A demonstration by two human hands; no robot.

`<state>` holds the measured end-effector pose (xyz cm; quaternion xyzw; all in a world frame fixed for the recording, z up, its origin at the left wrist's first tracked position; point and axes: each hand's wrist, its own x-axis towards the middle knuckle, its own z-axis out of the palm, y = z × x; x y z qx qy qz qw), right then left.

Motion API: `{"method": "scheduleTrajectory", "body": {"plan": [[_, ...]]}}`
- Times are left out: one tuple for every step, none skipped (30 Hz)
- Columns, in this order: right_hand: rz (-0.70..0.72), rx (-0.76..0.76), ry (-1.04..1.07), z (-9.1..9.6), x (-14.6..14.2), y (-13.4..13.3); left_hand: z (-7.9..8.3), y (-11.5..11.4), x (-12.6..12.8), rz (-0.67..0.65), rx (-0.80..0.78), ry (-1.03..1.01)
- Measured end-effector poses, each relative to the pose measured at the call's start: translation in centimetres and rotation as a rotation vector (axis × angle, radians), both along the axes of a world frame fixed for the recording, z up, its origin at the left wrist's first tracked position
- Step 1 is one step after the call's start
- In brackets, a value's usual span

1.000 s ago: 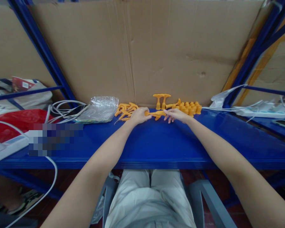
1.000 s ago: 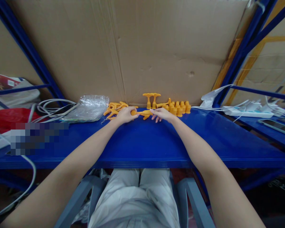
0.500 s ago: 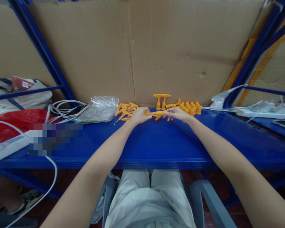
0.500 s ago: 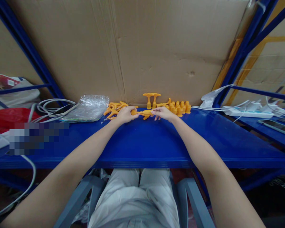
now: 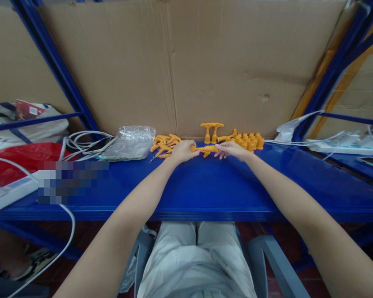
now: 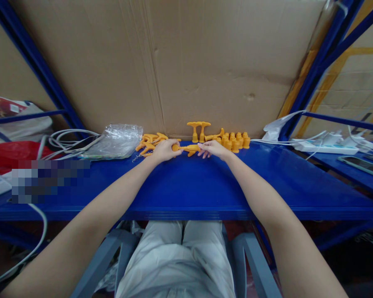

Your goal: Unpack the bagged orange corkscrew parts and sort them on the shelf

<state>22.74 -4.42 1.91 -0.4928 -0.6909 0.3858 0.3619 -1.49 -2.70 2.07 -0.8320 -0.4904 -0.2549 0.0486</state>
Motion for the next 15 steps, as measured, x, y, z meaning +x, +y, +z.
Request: {"method": "scheduleTrajectory", "body": {"plan": [[-0.002,-0.005,-0.004,0.02,-0.02,-0.02,-0.02,0.02,-0.01,-0.004,0.003,-0.004],[-0.005,-0.010,-0.010,0.05,-0.05,-0.06,-0.03,0.03,-0.02,-0.010,0.005,-0.007],[-0.010,-0.015,-0.018,0.09,-0.09,-0.09,-0.04,0.03,-0.02,-0.016,0.006,-0.009],[-0.016,-0.021,-0.024,0.12,-0.12,-0.13,-0.04,0.03,-0.02,-0.021,0.005,-0.009],[-0.021,-0.025,-0.027,0.15,-0.16,-0.17,-0.03,0.01,-0.02,-0.023,0.003,-0.007],[-0.025,-0.029,-0.028,0.18,-0.19,-0.21,-0.01,-0.02,-0.01,-0.022,0.003,-0.004],[-0.029,-0.032,-0.030,0.18,-0.22,-0.23,0.01,-0.05,0.00,-0.019,0.003,0.000],[-0.030,-0.034,-0.031,0.18,-0.25,-0.25,0.03,-0.08,0.01,-0.016,0.005,0.002],[-0.031,-0.035,-0.035,0.17,-0.27,-0.26,0.05,-0.11,0.01,-0.013,0.007,0.004],[-0.031,-0.035,-0.041,0.15,-0.30,-0.26,0.07,-0.13,0.02,-0.011,0.007,0.005],[-0.032,-0.036,-0.048,0.12,-0.32,-0.25,0.08,-0.14,0.01,-0.010,0.007,0.006],[-0.031,-0.037,-0.053,0.09,-0.33,-0.24,0.08,-0.14,0.01,-0.010,0.006,0.008],[-0.030,-0.038,-0.057,0.06,-0.34,-0.22,0.08,-0.13,0.00,-0.011,0.006,0.011],[-0.026,-0.038,-0.058,0.02,-0.34,-0.19,0.07,-0.12,0.00,-0.010,0.005,0.014],[-0.022,-0.037,-0.058,-0.02,-0.33,-0.16,0.06,-0.12,0.00,-0.009,0.005,0.018]]}}
